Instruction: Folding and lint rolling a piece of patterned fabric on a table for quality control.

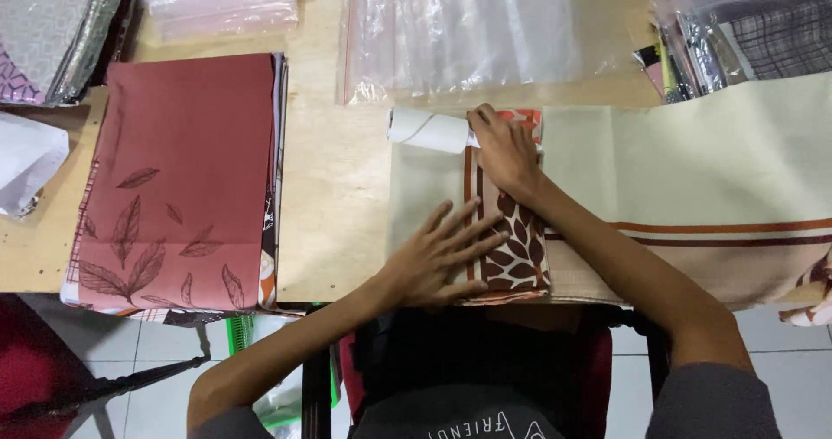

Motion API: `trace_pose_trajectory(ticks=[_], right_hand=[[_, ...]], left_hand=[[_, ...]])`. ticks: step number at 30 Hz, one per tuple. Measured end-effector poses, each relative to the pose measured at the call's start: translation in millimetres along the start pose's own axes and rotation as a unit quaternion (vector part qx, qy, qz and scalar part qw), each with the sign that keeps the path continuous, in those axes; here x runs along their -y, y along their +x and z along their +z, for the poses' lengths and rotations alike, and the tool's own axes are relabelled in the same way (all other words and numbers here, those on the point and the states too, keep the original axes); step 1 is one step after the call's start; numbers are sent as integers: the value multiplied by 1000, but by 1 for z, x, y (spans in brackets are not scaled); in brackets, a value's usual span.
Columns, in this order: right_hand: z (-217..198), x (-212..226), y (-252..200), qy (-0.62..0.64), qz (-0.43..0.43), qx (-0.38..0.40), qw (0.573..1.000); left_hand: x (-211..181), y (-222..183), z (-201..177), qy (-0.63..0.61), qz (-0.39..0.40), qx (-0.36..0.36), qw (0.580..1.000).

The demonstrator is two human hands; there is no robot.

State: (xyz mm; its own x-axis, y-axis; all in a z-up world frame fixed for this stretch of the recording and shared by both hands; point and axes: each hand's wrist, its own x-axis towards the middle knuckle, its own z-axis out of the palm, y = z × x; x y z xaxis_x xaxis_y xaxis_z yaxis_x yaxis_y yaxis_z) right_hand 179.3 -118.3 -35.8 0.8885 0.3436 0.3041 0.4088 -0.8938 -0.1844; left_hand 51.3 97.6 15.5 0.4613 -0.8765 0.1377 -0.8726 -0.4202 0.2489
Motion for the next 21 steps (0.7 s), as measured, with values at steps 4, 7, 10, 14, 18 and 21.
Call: trace_pose_trajectory(ticks=[4,7,10,14,18,21], right_hand=[[0,-2,11,61,10,7,998],[-14,35,17,124,6,-7,992],[16,66,19,169,-51,10,984],[35,68,43,170,-73,10,983],[15,56,73,165,-33,-13,986],[-26,42,72,235,-69,-98,965]], left_hand=[[7,-13,-8,-91,58,4,994],[31,-17,-9,-97,71,-29,992],[31,-21,2,-25,73,-39,996],[21,-23,5,23,58,-24,998],[19,-27,10,8,55,-21,998],[21,-32,4,-5,56,-31,998]])
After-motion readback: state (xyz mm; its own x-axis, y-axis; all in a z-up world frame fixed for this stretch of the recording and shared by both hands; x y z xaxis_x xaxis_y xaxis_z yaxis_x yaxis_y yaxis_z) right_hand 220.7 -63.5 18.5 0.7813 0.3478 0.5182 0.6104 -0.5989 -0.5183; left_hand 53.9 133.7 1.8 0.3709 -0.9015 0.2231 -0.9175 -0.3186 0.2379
